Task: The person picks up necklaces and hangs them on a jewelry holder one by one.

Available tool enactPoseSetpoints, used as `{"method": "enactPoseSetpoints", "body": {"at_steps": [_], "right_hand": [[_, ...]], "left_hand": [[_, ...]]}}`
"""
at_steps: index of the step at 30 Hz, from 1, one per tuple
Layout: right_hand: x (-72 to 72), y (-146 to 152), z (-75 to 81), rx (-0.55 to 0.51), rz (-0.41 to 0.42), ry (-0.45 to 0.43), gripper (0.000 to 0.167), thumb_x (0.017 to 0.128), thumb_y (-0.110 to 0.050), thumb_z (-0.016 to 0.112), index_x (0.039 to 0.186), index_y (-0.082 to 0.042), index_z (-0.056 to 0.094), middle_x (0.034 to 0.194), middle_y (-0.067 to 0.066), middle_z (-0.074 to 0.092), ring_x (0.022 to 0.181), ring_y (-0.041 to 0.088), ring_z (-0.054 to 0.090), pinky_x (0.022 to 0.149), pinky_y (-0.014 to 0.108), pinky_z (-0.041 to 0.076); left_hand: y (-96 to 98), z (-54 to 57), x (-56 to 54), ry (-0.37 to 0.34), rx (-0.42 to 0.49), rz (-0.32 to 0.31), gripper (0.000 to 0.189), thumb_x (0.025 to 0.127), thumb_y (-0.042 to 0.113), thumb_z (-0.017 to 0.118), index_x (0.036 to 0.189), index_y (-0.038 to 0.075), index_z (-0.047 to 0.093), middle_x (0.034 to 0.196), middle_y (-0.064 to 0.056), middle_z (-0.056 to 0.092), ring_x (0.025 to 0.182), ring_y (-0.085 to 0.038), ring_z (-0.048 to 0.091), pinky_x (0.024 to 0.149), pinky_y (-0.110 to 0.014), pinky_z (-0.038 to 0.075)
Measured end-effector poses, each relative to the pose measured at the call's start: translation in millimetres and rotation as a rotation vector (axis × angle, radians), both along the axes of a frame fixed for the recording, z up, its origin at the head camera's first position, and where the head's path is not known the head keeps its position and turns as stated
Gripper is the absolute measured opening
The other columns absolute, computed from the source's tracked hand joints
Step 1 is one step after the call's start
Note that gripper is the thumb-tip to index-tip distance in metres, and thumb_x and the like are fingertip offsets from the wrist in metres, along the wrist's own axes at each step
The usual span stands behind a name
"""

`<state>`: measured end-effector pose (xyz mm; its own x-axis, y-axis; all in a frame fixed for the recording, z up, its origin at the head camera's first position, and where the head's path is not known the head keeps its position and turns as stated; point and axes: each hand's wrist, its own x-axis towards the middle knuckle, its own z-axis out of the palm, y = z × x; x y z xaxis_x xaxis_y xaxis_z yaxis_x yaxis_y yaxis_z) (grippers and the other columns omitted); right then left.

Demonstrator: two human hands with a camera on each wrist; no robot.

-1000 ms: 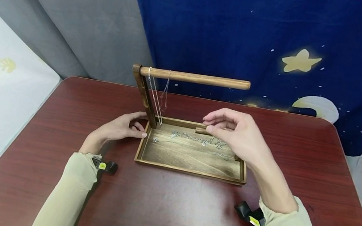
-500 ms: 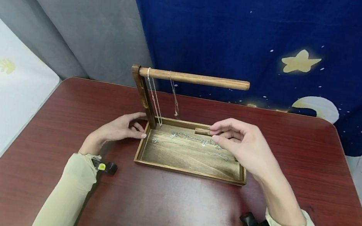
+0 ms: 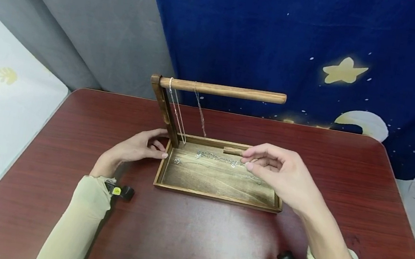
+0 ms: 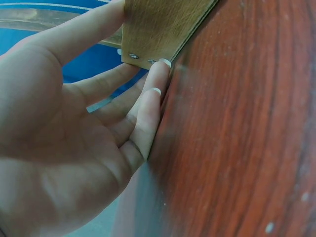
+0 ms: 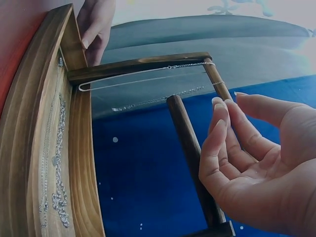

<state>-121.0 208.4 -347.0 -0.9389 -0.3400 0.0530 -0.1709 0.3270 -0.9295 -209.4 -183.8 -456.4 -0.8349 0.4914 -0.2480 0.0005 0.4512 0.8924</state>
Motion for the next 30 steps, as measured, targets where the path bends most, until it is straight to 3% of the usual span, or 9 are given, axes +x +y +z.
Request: {"method": "enactPoseSetpoints", "body": {"at_steps": [16,30], "right_hand": [[5.9,5.6,-20.5,-0.061,0.078,-0.049,0.026,0.095,-0.004,0.067,0.12,0.002,0.068,0.111,0.009,0.073,0.099,0.018,0.07,0.082,0.025,0.054],[8.2,7.3,-40.7,-0.026,0.062,-0.054,0.025,0.095,-0.005,0.067,0.119,0.001,0.068,0.111,0.01,0.072,0.094,0.021,0.069,0.079,0.024,0.054]], "left_hand": [[1.1,0.7,-0.1,-0.018,-0.011,0.015,0.079,0.089,0.013,0.076,0.154,0.008,0.032,0.101,-0.015,0.068,0.089,-0.022,0.068,0.077,-0.028,0.052],[1.0,-0.7,-2.3,0.012,-0.033,0.001,0.077,0.089,0.015,0.076,0.154,0.009,0.034,0.1,-0.014,0.07,0.091,-0.021,0.067,0.077,-0.028,0.052]]}}
